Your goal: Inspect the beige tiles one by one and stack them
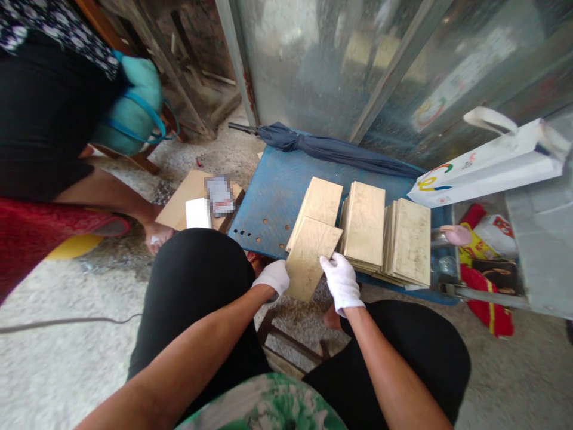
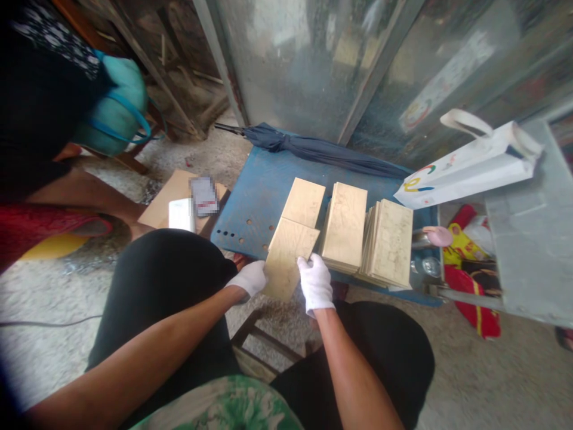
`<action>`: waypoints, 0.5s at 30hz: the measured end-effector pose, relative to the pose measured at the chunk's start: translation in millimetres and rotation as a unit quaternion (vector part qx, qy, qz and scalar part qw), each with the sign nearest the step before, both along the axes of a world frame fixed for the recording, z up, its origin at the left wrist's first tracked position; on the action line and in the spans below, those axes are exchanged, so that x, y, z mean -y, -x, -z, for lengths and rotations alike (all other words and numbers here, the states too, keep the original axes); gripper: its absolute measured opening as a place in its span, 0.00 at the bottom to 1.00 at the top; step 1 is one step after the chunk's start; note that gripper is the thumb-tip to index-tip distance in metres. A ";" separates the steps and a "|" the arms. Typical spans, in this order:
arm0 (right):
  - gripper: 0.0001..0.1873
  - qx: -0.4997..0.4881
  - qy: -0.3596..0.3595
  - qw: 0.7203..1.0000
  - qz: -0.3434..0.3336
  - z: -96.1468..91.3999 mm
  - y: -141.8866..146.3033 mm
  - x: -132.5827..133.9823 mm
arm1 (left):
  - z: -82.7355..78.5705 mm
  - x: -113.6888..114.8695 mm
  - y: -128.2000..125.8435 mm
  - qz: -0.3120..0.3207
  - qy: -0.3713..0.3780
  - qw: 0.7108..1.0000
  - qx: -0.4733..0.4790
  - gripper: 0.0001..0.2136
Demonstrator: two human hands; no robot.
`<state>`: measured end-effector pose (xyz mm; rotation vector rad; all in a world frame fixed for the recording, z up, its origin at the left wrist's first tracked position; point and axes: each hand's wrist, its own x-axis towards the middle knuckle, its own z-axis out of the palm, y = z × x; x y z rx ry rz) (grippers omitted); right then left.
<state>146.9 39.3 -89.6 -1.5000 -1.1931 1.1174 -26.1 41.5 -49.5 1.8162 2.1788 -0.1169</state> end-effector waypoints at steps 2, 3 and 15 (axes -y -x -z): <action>0.16 -0.007 -0.011 1.000 -0.001 2.0 -0.1 0.6 | 2.5 -2.2 0.9 0.004 0.002 1.000 0.004 0.12; 0.16 -0.007 -0.015 1.000 -0.003 2.8 -0.1 0.8 | 3.3 -2.9 1.3 0.006 0.003 1.000 0.006 0.12; 0.13 0.010 0.009 0.997 -0.071 31.5 -8.1 -2.1 | -6.2 2.8 -2.9 0.016 0.000 1.000 0.006 0.14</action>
